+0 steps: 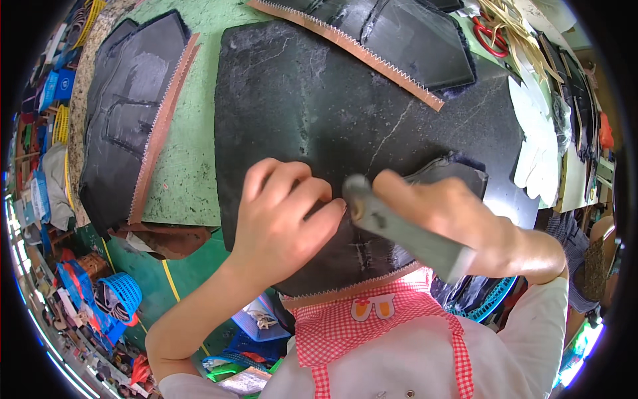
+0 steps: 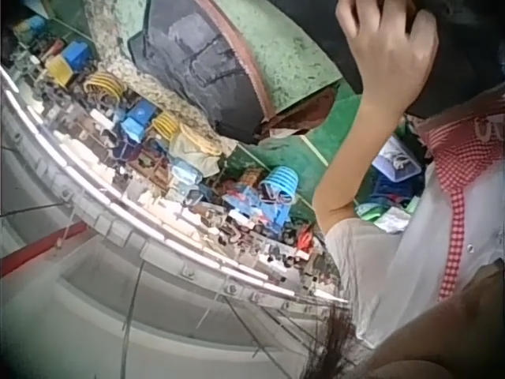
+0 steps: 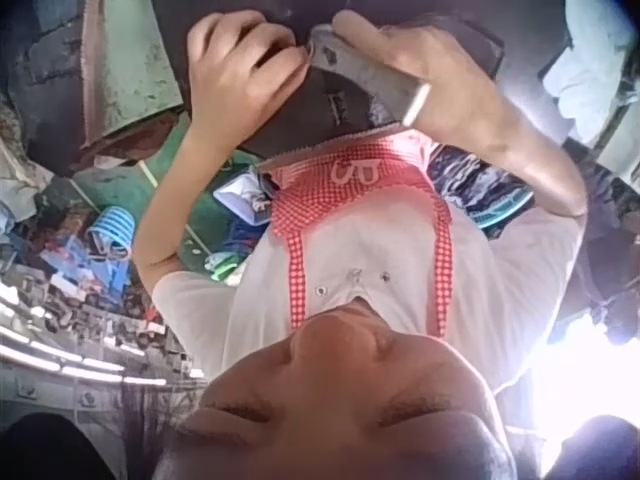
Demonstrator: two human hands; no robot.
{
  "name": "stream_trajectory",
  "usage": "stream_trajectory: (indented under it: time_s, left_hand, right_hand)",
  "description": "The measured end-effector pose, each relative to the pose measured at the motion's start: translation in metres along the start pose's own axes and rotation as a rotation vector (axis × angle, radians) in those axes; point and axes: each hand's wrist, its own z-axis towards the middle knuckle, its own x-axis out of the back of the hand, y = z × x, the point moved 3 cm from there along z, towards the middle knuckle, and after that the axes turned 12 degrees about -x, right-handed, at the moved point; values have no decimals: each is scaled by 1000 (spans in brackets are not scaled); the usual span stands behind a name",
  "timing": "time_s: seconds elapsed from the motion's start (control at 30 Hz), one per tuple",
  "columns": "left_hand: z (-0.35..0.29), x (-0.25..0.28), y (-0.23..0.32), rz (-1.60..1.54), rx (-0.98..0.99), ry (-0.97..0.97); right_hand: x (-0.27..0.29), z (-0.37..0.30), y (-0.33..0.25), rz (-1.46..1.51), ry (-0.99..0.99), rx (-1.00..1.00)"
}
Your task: Hammering the edges of shoe upper components on a workbench in a factory.
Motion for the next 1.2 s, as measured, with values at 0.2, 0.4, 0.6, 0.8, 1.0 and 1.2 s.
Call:
stream_trajectory:
  time_s: [0.2, 0.4, 0.6, 0.8, 1.0, 1.2]
  left_hand:
    - [-13, 4, -2, -111, 127, 9]
    - [-7, 22, -1, -21, 279, -7]
    - [-34, 7, 10, -151, 180, 31]
    - [-28, 9, 18, -34, 107, -8]
    - [-29, 24, -2, -103, 193, -5]
    - [-40, 20, 7, 3, 30, -45]
  right_hand:
    - [3, 14, 3, -20, -82, -15]
    - [-13, 6, -3, 11, -60, -11]
    - [9, 13, -14, -46, 79, 37]
    - [-4, 18, -18, -130, -111, 79]
    - [-19, 11, -24, -95, -138, -6]
    - [-16, 15, -32, -3, -94, 46]
